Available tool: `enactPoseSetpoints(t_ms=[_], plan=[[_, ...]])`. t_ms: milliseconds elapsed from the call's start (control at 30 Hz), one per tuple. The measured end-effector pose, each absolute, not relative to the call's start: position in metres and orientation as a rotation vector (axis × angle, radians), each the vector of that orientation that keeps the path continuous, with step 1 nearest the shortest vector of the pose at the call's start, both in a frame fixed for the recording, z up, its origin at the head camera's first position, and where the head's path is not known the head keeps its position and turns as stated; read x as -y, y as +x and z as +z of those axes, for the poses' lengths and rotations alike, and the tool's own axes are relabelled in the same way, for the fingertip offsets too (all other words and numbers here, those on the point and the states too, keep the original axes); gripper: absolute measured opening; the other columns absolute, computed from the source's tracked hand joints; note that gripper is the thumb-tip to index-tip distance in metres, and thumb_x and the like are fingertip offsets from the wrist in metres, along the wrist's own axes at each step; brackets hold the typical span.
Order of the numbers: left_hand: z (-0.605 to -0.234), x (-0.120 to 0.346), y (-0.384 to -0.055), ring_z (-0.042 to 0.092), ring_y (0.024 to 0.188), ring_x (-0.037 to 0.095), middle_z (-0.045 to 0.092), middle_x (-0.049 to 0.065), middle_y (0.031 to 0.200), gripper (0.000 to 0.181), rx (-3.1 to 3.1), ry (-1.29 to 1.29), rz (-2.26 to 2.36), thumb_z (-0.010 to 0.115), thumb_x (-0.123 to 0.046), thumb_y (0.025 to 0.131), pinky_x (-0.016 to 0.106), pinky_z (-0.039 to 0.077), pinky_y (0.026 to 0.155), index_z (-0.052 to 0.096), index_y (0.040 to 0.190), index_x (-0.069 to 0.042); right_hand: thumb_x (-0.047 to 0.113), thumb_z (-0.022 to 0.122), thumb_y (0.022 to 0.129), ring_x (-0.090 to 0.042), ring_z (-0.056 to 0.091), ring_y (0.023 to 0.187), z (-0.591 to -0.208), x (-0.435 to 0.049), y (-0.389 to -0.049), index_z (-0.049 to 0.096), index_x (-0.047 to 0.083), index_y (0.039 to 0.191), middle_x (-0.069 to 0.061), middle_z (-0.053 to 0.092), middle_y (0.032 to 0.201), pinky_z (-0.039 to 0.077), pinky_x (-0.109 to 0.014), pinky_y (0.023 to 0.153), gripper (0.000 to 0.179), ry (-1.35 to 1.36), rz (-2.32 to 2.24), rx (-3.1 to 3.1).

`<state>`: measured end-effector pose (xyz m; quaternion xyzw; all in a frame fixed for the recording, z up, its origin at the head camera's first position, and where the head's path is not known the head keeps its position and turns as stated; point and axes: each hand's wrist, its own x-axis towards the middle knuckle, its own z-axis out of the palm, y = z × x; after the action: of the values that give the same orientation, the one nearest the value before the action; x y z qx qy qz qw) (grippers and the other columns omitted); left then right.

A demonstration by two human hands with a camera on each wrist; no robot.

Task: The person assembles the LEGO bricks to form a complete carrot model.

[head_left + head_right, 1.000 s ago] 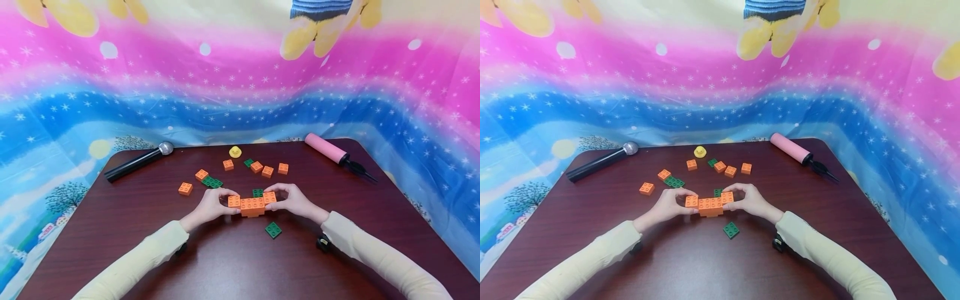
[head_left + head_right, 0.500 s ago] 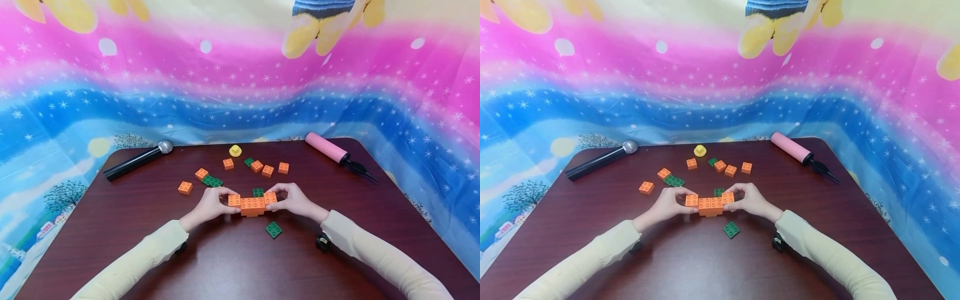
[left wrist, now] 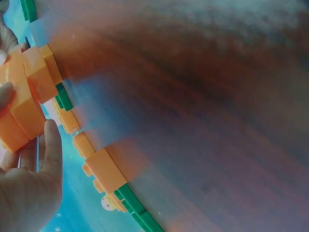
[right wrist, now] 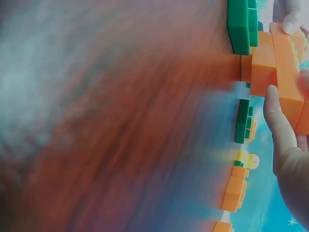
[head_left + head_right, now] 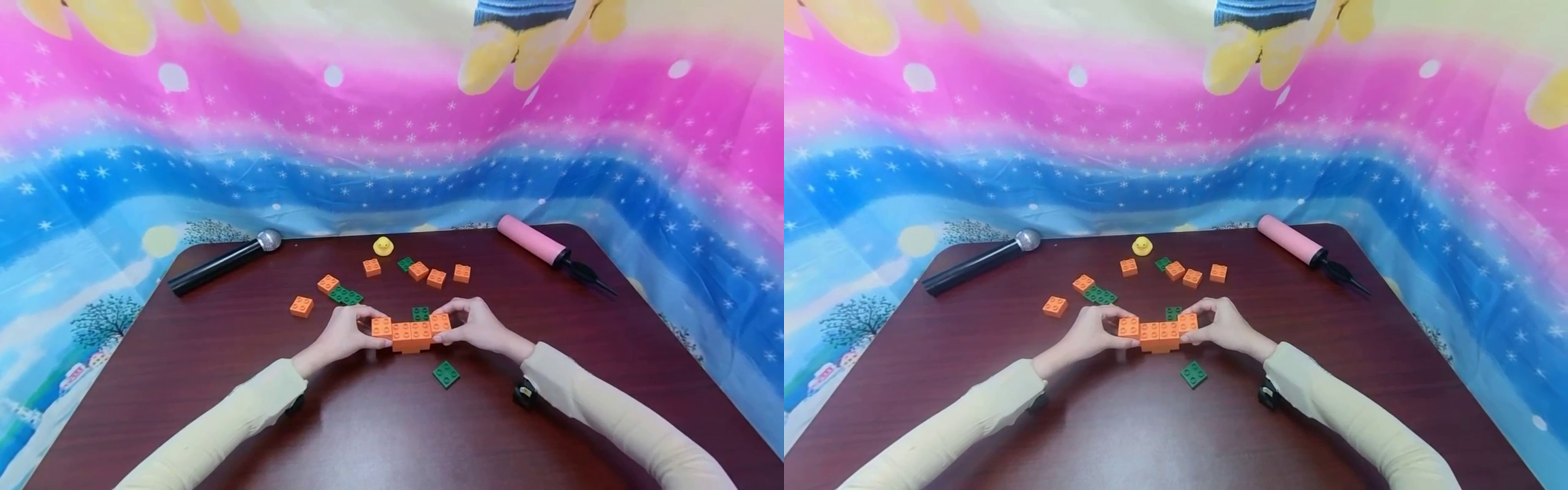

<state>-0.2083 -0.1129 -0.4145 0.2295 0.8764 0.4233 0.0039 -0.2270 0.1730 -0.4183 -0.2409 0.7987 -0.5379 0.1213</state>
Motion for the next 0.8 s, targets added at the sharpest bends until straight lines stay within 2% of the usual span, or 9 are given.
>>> enactPoseSetpoints(t_ms=[300, 500, 600, 733, 800], plan=[[-0.417, 0.117, -0.206, 0.063, 0.091, 0.015, 0.071, 0.003, 0.105, 0.039, -2.761, 0.731, 1.322, 0.082, -0.027, 0.075, 0.030, 0.055, 0.077, 0.071, 0.109, -0.011, 0.013, 0.080, 0.077, -0.023, 0.063, 0.095, -0.419, -0.167, -0.225, 0.066, 0.004, 0.117, -0.015, 0.065, 0.117, 0.054, -0.025, 0.079, 0.043, -0.715, -1.561, -2.393], [-0.413, 0.120, -0.209, 0.064, 0.097, 0.017, 0.070, 0.002, 0.109, 0.049, -2.754, 0.775, 1.278, 0.084, -0.034, 0.072, 0.036, 0.054, 0.083, 0.070, 0.113, -0.010, 0.015, 0.081, 0.077, -0.018, 0.063, 0.093, -0.417, -0.167, -0.222, 0.064, 0.003, 0.120, -0.014, 0.065, 0.116, 0.053, -0.024, 0.076, 0.048, -0.708, -1.488, -2.447], [-0.407, 0.125, -0.212, 0.064, 0.099, 0.018, 0.070, 0.003, 0.111, 0.051, -2.732, 0.747, 1.318, 0.082, -0.039, 0.074, 0.037, 0.054, 0.082, 0.069, 0.115, -0.012, 0.016, 0.081, 0.076, -0.017, 0.063, 0.091, -0.417, -0.167, -0.220, 0.063, 0.003, 0.121, -0.014, 0.066, 0.114, 0.054, -0.025, 0.075, 0.050, -0.698, -1.468, -2.471], [-0.398, 0.136, -0.217, 0.066, 0.089, 0.019, 0.072, 0.006, 0.104, 0.036, -2.729, 0.705, 1.429, 0.073, -0.037, 0.083, 0.034, 0.055, 0.076, 0.070, 0.112, -0.015, 0.016, 0.080, 0.077, -0.019, 0.064, 0.095, -0.416, -0.167, -0.220, 0.062, 0.003, 0.122, -0.016, 0.064, 0.117, 0.055, -0.027, 0.077, 0.050, -0.675, -1.467, -2.463], [-0.397, 0.143, -0.220, 0.067, 0.084, 0.017, 0.072, 0.003, 0.099, 0.029, -2.774, 0.674, 1.426, 0.070, -0.033, 0.087, 0.032, 0.054, 0.074, 0.071, 0.110, -0.016, 0.016, 0.080, 0.078, -0.020, 0.064, 0.097, -0.416, -0.167, -0.220, 0.061, 0.002, 0.123, -0.017, 0.063, 0.119, 0.056, -0.028, 0.077, 0.051, -0.659, -1.465, -2.445]])
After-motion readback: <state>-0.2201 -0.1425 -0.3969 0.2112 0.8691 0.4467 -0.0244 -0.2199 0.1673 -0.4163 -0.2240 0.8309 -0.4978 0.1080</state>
